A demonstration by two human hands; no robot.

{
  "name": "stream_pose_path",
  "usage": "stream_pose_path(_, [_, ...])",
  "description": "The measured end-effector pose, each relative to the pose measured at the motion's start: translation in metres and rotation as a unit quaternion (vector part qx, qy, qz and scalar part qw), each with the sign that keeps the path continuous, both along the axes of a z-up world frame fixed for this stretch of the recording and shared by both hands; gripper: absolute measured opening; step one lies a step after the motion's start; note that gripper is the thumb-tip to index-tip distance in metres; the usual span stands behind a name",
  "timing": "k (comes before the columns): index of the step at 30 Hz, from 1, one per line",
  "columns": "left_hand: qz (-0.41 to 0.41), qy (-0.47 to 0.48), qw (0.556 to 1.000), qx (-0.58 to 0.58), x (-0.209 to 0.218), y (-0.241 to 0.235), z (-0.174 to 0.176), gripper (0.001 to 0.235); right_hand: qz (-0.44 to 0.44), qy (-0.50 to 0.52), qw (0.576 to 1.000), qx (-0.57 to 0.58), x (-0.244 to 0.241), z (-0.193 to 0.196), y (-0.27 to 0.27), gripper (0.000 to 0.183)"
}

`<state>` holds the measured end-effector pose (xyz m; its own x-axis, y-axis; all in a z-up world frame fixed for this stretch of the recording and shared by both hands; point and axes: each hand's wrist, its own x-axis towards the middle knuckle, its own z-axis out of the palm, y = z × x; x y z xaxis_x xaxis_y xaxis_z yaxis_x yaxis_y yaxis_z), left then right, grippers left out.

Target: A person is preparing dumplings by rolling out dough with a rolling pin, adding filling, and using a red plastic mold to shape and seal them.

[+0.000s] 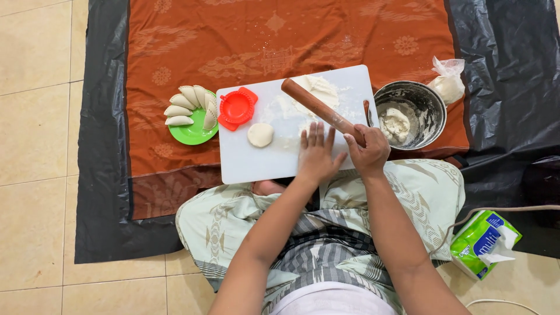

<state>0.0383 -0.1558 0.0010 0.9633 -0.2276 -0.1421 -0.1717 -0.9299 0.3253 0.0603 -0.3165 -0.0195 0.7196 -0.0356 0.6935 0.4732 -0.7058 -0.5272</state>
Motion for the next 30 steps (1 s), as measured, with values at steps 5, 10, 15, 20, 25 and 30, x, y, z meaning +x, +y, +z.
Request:
stream_pose_path(5, [0.066, 0.009, 0.997, 0.026, 0.012, 0.024, 0.023, 0.088, 0.003, 0.007, 1.0, 0.005, 0.0, -0.004, -0.002, 0.032])
stream_pose_path(10, [-0.057, -0.076, 0.995, 0.027, -0.012, 0.023, -0.001, 0.084, 0.003, 0.017, 1.0, 0.02, 0.002, -0.007, -0.002, 0.031])
stream_pose_path(15, [-0.022, -0.03, 0.997, 0.075, 0.01, 0.046, -0.003, 0.083, 0.008, 0.026, 0.999, 0.026, -0.002, -0.001, 0.0, 0.03])
stream_pose_path(20, [-0.064, -0.088, 0.993, 0.036, 0.0, 0.027, 0.007, 0.088, -0.005, 0.007, 1.0, -0.006, 0.003, -0.006, -0.001, 0.033])
stream_pose_path(25, [-0.125, -0.078, 0.988, 0.036, 0.007, 0.025, -0.005, 0.088, -0.003, 0.012, 1.0, 0.005, 0.0, -0.004, -0.002, 0.032])
stream_pose_path(30, [0.082, -0.037, 0.996, -0.006, 0.016, 0.042, 0.015, 0.093, 0.001, 0.006, 1.0, -0.009, -0.002, 0.003, 0.0, 0.033])
